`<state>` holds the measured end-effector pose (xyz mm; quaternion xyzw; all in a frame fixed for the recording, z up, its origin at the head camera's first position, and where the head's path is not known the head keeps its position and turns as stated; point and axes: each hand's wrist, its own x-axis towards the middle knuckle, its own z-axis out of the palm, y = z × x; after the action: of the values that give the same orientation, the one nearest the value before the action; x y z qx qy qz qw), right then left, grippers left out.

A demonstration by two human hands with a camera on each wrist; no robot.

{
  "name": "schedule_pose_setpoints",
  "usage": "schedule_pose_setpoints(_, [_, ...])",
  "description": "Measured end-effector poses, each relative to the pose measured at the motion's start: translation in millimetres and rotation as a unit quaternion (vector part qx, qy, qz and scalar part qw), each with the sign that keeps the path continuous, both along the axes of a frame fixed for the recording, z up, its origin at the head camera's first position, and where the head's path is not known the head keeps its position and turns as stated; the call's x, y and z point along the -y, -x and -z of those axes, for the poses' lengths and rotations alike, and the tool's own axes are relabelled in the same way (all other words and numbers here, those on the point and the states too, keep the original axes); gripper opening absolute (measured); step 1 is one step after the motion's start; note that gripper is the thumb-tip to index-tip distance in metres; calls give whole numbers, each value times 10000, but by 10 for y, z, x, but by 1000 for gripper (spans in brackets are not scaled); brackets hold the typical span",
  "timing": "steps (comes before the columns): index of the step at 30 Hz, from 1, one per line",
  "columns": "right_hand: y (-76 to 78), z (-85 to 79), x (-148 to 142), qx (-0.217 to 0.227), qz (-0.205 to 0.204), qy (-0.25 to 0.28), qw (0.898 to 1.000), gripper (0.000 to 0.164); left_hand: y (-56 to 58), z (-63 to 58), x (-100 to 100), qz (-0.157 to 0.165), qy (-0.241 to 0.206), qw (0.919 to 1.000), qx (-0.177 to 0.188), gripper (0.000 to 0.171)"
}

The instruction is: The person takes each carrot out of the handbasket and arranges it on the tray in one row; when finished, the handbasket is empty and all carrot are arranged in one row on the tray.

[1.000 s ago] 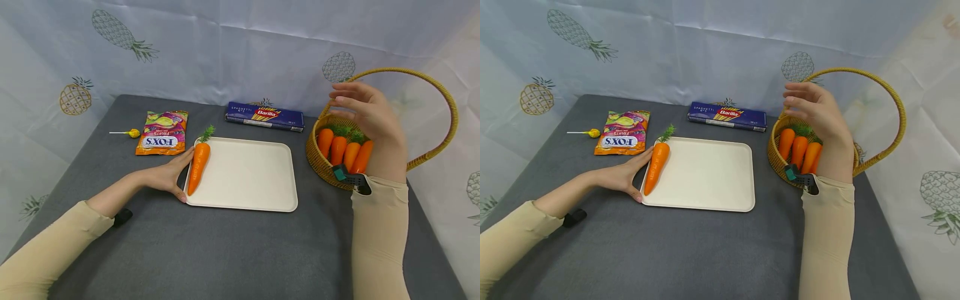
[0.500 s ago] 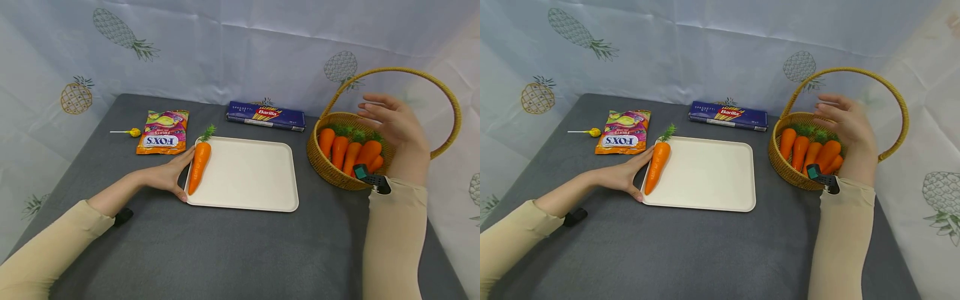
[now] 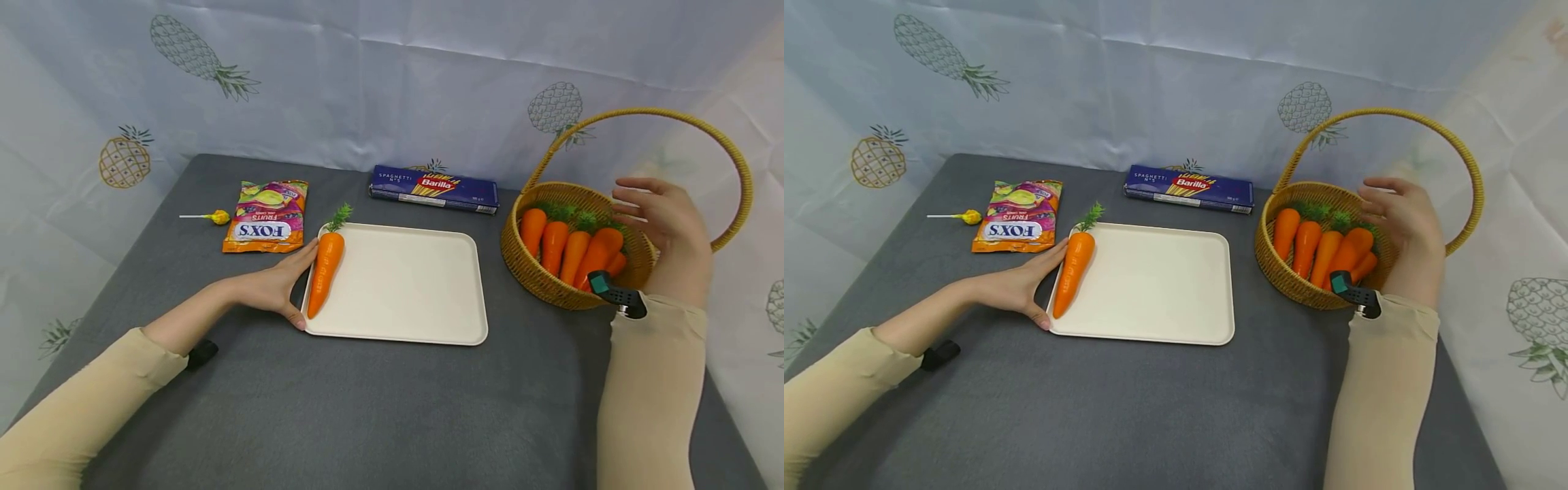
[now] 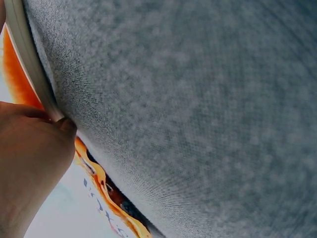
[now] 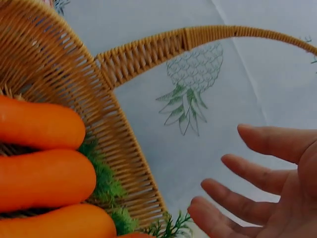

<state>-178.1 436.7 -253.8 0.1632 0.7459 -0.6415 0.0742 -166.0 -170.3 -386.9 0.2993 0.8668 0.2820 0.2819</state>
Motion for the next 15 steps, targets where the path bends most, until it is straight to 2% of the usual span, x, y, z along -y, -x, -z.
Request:
schedule_pose_setpoints(3, [-7,41,-64,326,-236,-892,9952,14,1,-3,-4,-19,20,10000,10,145])
schedule_pose_setpoints(7, [-22,109,-123,591,-461,-1968,9776,20,3,-5,-3,-17,37,10000,7,145])
schedule_pose_setpoints(11, [-47,157,-146,627,-414,-2366,9687,28,0,-11,-3,-17,57,10000,8,144])
schedule_pose_setpoints(15, [-99,144,-133,668,-287,-2766,9582,26,0,-17,-6,-26,61,10000,9,144])
